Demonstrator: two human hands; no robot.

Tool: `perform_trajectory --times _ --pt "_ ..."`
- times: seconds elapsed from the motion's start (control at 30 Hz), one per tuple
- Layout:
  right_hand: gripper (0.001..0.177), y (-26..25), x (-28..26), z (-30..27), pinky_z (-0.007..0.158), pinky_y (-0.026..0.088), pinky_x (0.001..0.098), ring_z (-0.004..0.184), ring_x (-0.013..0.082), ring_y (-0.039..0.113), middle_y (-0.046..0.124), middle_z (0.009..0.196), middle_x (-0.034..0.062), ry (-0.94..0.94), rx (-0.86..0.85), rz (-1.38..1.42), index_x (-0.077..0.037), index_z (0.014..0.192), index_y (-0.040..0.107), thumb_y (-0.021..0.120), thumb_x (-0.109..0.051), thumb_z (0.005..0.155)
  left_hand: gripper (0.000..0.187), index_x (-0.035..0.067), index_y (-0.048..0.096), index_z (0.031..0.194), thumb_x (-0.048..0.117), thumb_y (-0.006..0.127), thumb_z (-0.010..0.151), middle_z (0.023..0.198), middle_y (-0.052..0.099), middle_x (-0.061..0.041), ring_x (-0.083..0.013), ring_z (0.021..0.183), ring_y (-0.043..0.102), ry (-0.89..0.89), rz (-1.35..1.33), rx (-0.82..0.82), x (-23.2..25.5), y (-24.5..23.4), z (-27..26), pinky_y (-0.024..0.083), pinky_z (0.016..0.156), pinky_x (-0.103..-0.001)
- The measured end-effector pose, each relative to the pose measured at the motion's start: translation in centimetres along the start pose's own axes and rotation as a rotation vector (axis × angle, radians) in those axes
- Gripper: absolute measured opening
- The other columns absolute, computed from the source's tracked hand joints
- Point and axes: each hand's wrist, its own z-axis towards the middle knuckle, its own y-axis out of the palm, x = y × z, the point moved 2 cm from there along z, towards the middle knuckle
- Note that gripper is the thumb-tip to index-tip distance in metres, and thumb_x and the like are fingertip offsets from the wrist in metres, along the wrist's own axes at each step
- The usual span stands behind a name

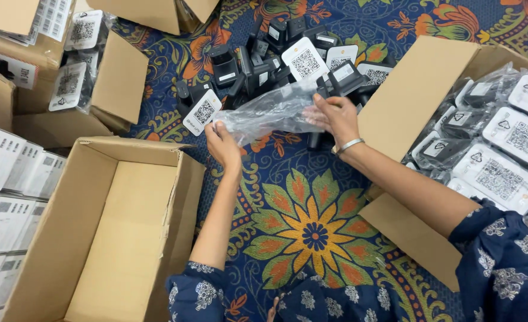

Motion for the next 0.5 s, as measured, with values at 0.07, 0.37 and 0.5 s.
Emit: perform_trajectory --times 0.07,0.37,0.5 --pt "0.060 -0.5 1.5 0.7 0.086 0.064 0.0361 0.098 0.0267 0.079 0.073 0.115 0.0265 0.092 -0.186 0.039 0.015 0.139 0.038 0.071 -0.017 0.101 0.022 0.002 0.059 0.109 0.023 0.059 0.103 0.096 0.068 -0.014 -0.0298 0.088 0.064 0.064 0.062 -0.023 -0.7 0.3 0.1 0.048 0.082 -0.043" --pt "0.071 1.1 -3.1 -1.6 0.068 0.066 0.0324 0.082 0.0233 0.077 0.066 0.138 0.0115 0.180 -0.884 -0.439 -0.034 0.163 0.008 0.043 -0.017 0.103 0.039 0.008 0.059 0.119 0.042 0.057 0.099 0.103 0.070 -0.003 -0.0131 0.089 0.065 -0.390 -0.384 -0.591 1.9 -0.8 0.5 0.052 0.080 -0.030" --pt "0.074 0.6 -3.1 -1.6 0.066 0.066 0.0329 0.079 0.0253 0.079 0.066 0.139 0.0134 0.091 -0.978 -0.589 -0.036 0.162 -0.003 0.040 -0.018 0.104 0.058 -0.003 0.071 0.101 0.052 0.053 0.109 0.082 0.066 -0.002 -0.0140 0.074 0.060 -0.533 -0.133 -0.695 0.3 -1.0 0.6 0.047 0.070 -0.032"
